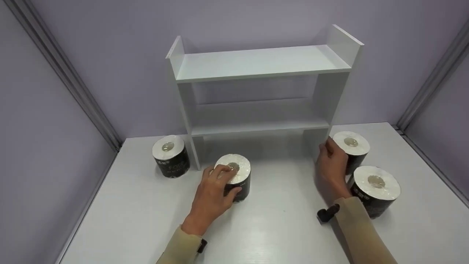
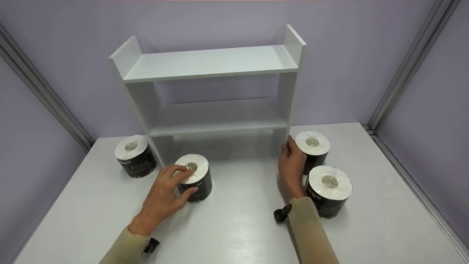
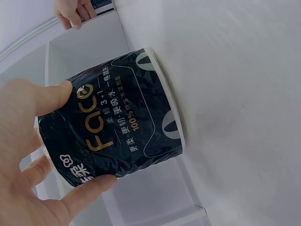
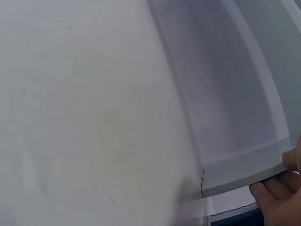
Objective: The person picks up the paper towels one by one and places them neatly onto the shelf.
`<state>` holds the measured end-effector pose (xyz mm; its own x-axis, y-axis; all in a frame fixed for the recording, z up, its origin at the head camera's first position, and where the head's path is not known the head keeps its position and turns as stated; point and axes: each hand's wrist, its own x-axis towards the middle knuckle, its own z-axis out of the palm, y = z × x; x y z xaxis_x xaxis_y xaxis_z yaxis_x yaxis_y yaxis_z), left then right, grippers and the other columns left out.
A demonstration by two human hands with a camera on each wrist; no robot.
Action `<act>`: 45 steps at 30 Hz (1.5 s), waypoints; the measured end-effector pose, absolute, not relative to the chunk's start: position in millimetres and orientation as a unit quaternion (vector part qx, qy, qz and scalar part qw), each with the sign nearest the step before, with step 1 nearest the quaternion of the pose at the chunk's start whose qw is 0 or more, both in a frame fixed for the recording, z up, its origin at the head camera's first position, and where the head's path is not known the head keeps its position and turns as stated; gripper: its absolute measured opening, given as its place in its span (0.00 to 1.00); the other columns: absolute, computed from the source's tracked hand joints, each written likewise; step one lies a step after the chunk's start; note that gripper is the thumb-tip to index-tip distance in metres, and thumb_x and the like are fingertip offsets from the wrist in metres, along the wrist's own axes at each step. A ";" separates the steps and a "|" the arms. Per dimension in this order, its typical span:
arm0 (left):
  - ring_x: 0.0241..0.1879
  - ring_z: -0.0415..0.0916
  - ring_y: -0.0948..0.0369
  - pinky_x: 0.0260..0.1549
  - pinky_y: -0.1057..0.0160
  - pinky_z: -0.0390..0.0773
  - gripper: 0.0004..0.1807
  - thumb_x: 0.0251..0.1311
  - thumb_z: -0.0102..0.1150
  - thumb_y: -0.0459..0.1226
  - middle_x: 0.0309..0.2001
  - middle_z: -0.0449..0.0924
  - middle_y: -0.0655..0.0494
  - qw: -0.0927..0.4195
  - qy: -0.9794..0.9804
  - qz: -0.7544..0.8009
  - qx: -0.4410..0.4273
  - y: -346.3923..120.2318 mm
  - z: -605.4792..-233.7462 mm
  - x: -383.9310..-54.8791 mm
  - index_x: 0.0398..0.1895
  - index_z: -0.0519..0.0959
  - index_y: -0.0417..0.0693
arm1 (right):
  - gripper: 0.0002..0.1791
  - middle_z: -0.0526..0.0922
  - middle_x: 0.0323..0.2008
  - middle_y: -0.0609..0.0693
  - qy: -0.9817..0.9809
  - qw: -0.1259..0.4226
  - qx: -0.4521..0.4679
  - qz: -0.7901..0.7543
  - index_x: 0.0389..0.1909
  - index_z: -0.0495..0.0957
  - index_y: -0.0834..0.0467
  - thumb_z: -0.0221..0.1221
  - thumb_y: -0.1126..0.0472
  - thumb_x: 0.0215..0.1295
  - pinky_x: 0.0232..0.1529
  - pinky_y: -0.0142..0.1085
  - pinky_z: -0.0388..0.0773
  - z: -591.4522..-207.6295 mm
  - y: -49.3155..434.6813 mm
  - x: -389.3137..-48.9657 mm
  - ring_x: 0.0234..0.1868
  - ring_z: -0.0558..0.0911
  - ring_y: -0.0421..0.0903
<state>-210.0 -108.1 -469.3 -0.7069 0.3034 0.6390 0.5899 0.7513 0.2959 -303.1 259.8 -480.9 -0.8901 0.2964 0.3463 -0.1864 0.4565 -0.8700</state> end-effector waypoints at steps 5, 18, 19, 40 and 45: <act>0.58 0.77 0.43 0.56 0.49 0.86 0.26 0.60 0.81 0.42 0.54 0.81 0.53 0.282 -0.894 -0.249 -0.245 -108.4 -464.3 -208.8 0.61 0.85 0.51 | 0.25 0.79 0.71 0.57 -0.824 0.234 -0.040 0.514 0.77 0.73 0.53 0.51 0.62 0.84 0.76 0.47 0.72 -479.9 262.6 -304.6 0.74 0.76 0.52; 0.60 0.77 0.43 0.53 0.49 0.88 0.26 0.58 0.82 0.42 0.53 0.82 0.54 0.287 -0.895 -0.240 -0.242 -115.2 -447.8 -207.4 0.60 0.86 0.53 | 0.25 0.77 0.72 0.61 -0.827 0.223 -0.042 0.515 0.77 0.72 0.57 0.52 0.63 0.83 0.76 0.49 0.72 -476.8 263.1 -308.0 0.74 0.76 0.56; 0.60 0.77 0.43 0.52 0.49 0.88 0.26 0.57 0.82 0.42 0.53 0.82 0.54 0.288 -0.896 -0.239 -0.240 -115.6 -446.5 -207.8 0.59 0.86 0.53 | 0.25 0.77 0.72 0.61 -0.827 0.221 -0.043 0.516 0.77 0.72 0.57 0.52 0.63 0.83 0.76 0.49 0.72 -476.5 263.1 -307.9 0.74 0.76 0.57; 0.57 0.77 0.43 0.42 0.48 0.90 0.27 0.53 0.85 0.45 0.51 0.83 0.56 0.308 -0.897 -0.224 -0.225 -118.6 -423.9 -208.5 0.57 0.86 0.57 | 0.25 0.78 0.70 0.63 -0.823 0.227 -0.032 0.519 0.77 0.72 0.61 0.53 0.66 0.82 0.73 0.50 0.75 -476.5 264.2 -309.3 0.72 0.78 0.59; 0.57 0.77 0.43 0.45 0.48 0.89 0.26 0.53 0.85 0.45 0.52 0.83 0.55 0.313 -0.897 -0.223 -0.220 -119.8 -417.1 -209.6 0.55 0.87 0.57 | 0.25 0.78 0.71 0.62 -0.824 0.221 -0.030 0.521 0.77 0.71 0.59 0.52 0.65 0.83 0.74 0.50 0.74 -476.2 264.1 -308.7 0.73 0.77 0.59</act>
<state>-209.6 -119.8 -417.1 -0.7073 0.2559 0.6590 0.5348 0.8034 0.2620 -308.7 264.1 -476.2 -0.9002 0.2803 0.3332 -0.1813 0.4544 -0.8722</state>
